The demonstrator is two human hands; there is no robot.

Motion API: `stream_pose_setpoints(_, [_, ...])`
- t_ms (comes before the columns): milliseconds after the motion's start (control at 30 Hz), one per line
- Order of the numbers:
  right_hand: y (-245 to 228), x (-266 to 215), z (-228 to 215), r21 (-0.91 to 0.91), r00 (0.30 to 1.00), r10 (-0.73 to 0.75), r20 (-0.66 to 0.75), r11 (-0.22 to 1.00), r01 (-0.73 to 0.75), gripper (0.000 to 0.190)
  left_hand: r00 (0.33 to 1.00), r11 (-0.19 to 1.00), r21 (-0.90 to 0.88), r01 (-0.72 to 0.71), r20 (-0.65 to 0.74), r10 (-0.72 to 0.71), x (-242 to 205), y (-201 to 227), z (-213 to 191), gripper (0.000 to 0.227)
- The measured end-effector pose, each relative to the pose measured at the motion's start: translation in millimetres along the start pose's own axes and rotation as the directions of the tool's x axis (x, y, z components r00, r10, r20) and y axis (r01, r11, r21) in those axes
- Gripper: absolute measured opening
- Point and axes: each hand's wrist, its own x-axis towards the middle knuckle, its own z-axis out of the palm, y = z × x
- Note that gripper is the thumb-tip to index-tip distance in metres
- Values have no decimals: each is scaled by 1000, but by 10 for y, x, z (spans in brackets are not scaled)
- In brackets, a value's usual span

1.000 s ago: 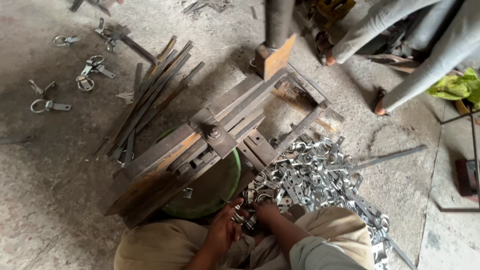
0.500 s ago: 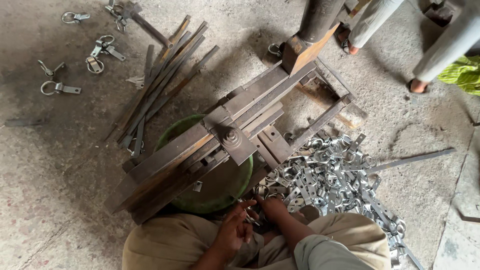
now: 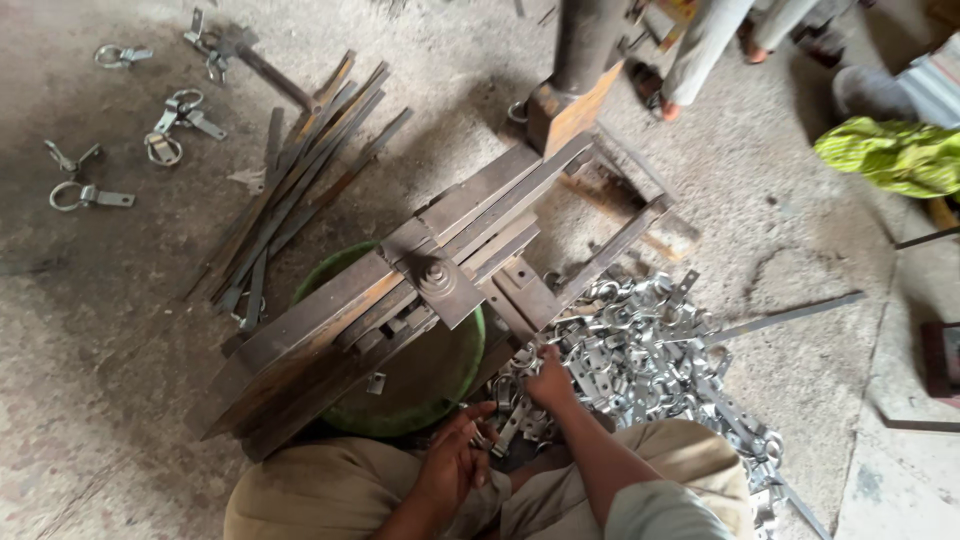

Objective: The person operates a manual metal press to shape small metal components. They pick up a metal piece from a pile, place it into the press die, and pull a long lever to activate the press. The finished metal parts are then dropped into a green bucket.

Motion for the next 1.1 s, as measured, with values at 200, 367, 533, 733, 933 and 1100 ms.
stream_pose_setpoints(200, [-916, -473, -1114, 313, 988, -81, 133, 949, 36, 56, 990, 986, 80, 144, -6, -144, -64, 21, 156, 60])
stream_pose_setpoints(367, [-1688, -1522, -1350, 247, 753, -628, 197, 775, 582, 68, 969, 970, 38, 242, 39, -243, -19, -185, -118, 58])
stream_pose_setpoints(533, [-1789, -1544, -1509, 282, 625, -767, 144, 637, 717, 34, 977, 982, -139, 128, 191, -100, 34, -310, -394, 58])
stream_pose_setpoints(733, [-894, -144, -1108, 375, 992, 129, -9, 920, -117, 42, 992, 963, -259, 78, 121, -48, -17, -84, -129, 47])
stream_pose_setpoints(933, [111, 547, -136, -143, 980, 197, 12, 971, -193, 87, 964, 936, -310, 164, 251, -85, 91, -231, -345, 47])
stream_pose_setpoints(1100, [130, 609, 193, -242, 934, 358, 21, 908, -343, 93, 972, 934, -332, 132, 229, -56, 311, -527, -770, 45])
